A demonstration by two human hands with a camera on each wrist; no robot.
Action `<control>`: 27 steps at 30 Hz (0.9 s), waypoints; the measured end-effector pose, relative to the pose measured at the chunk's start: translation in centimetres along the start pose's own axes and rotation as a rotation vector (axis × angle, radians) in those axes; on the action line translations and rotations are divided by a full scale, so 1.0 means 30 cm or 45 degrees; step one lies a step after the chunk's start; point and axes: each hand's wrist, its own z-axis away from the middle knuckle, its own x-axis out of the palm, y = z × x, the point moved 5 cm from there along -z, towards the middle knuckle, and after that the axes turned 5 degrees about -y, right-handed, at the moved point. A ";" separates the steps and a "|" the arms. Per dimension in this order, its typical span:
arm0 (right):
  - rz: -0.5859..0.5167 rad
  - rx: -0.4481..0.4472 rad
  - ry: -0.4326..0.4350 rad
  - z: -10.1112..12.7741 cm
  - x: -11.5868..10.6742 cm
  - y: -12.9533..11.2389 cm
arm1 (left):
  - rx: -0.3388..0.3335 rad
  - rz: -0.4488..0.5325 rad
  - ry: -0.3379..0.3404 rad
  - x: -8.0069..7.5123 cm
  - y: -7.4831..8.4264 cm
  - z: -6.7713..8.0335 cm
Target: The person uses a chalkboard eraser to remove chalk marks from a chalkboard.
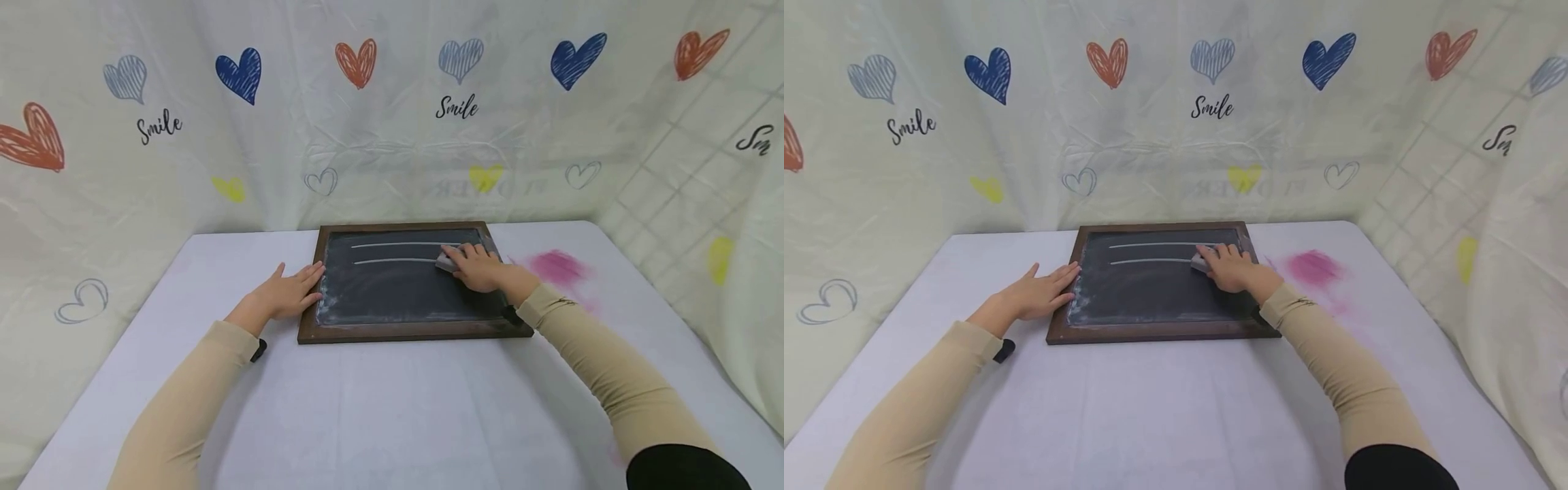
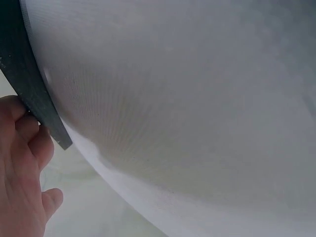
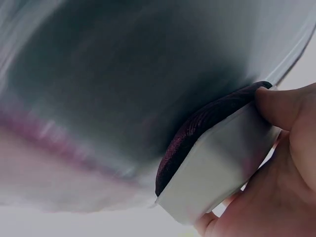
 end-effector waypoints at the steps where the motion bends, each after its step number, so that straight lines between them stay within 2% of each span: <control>1: -0.016 0.035 0.003 0.001 -0.002 0.022 | 0.001 -0.003 -0.002 -0.001 0.001 0.001; 6: -0.081 0.132 0.006 -0.005 -0.014 0.056 | 0.001 0.003 -0.007 -0.006 0.008 0.001; 13: -0.097 0.217 -0.011 -0.037 -0.033 0.005 | -0.010 0.006 -0.006 -0.012 0.011 0.005; 21: -0.152 0.259 -0.025 -0.074 -0.022 -0.028 | 0.007 0.022 -0.005 0.000 0.002 0.000; 27: -0.168 0.243 -0.008 -0.089 -0.023 -0.055 | -0.001 0.022 -0.002 0.001 0.002 0.001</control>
